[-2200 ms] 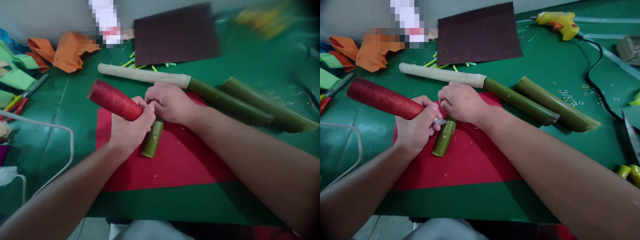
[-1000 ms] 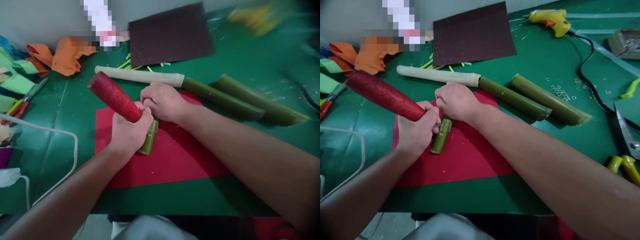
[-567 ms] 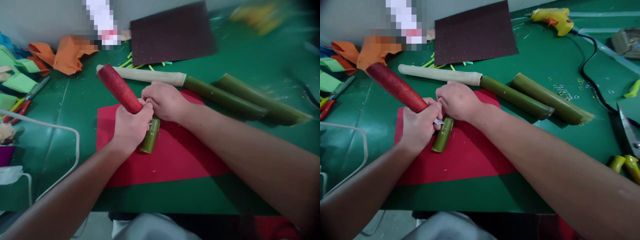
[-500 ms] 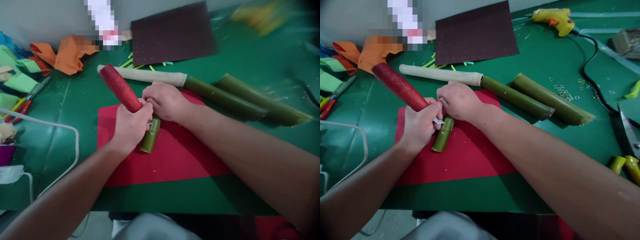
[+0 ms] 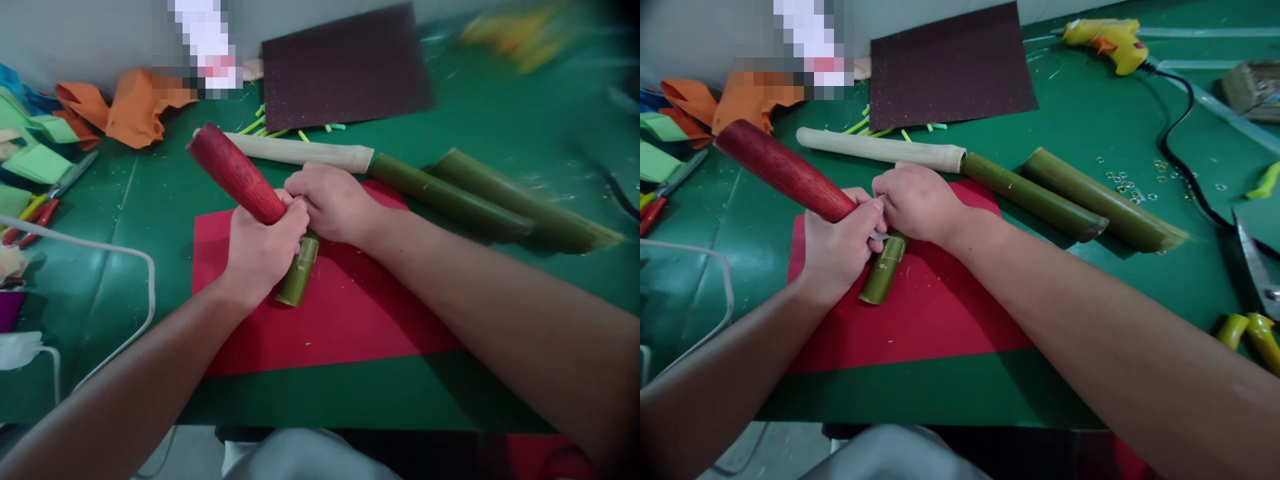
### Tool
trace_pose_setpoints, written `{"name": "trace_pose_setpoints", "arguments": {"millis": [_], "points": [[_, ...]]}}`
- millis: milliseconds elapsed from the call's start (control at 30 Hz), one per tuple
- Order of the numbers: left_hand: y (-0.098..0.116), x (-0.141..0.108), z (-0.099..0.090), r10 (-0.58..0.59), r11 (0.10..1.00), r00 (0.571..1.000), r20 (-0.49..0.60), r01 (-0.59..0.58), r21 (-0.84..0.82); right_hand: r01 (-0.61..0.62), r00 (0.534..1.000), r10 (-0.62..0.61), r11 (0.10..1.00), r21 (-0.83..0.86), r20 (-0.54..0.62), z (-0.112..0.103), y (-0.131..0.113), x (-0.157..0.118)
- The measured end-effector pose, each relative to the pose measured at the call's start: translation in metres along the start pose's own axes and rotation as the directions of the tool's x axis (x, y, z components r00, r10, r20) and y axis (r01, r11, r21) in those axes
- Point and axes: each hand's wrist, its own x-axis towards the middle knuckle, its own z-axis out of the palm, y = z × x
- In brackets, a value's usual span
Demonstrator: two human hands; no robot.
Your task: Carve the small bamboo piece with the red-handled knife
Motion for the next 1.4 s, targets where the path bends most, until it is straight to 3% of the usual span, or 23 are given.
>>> {"name": "trace_pose_setpoints", "arguments": {"millis": [333, 667, 1200, 1400], "points": [[0.001, -0.002, -0.003, 0.031, 0.996, 0.999, 0.032, -0.033, 0.084, -0.023, 0.999, 0.022, 1.000, 0.022, 0.024, -0.003, 0.000, 0.000], [0.003, -0.014, -0.012, -0.043, 0.992, 0.998, 0.040, 0.038, 0.121, -0.051, 0.999, 0.051, 0.998, -0.026, -0.003, 0.002, 0.004, 0.003], [-0.002, -0.018, -0.014, -0.097, 0.995, 0.994, 0.041, 0.097, 0.013, -0.062, 0.997, 0.065, 0.997, -0.050, 0.043, -0.001, 0.001, 0.003], [-0.002, -0.017, -0.016, -0.081, 0.997, 0.995, 0.055, 0.081, 0.009, -0.053, 0.999, 0.053, 0.997, -0.060, -0.012, 0.000, 0.001, 0.002]]}}
